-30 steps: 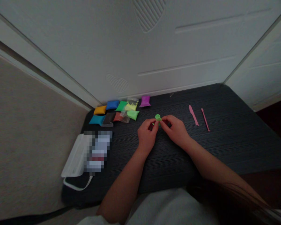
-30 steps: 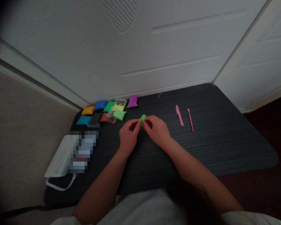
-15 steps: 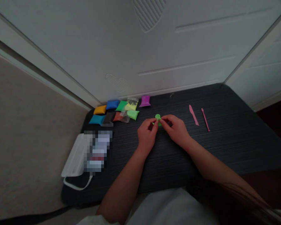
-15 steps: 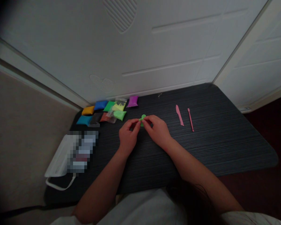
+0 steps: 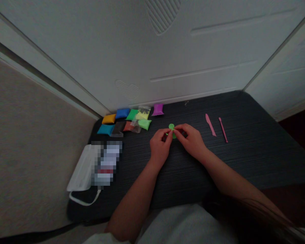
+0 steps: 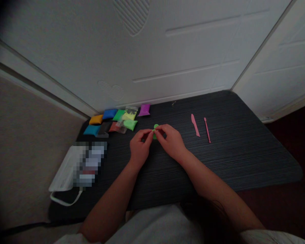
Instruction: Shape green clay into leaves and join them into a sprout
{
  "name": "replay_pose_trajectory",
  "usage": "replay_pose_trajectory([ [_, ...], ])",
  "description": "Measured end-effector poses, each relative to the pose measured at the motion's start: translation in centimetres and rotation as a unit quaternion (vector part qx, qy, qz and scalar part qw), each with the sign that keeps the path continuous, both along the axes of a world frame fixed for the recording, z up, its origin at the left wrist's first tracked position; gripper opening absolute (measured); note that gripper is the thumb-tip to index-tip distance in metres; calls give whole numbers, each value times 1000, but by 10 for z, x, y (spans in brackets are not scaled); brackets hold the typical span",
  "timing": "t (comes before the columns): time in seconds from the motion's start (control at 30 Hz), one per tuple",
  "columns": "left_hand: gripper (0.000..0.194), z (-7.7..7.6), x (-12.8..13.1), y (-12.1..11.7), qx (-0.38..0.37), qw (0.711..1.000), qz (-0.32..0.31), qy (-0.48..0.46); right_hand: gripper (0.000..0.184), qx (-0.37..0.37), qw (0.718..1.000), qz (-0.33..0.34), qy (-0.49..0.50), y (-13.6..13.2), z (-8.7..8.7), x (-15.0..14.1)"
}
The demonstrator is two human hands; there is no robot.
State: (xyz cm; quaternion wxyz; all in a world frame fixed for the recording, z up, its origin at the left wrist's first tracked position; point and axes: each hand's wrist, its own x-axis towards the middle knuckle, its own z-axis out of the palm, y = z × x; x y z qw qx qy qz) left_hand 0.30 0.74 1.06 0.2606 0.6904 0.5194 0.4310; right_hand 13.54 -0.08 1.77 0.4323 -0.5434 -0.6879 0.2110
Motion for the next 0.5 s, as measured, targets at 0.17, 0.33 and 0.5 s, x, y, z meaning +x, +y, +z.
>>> replay_pose_trajectory([
  [0.17, 15, 0, 0, 0, 7, 1000, -5, -4, 12, 12, 1000, 6, -4, 0, 1, 1],
  [0.33, 15, -1, -1, 0, -5, 1000, -2, 1, 13, 6, 1000, 10, 4, -1, 1, 1],
  [0.5, 16, -2, 0, 1, -34, 998, 15, -57, 20, -6, 1000, 8, 25, 0, -3, -1],
])
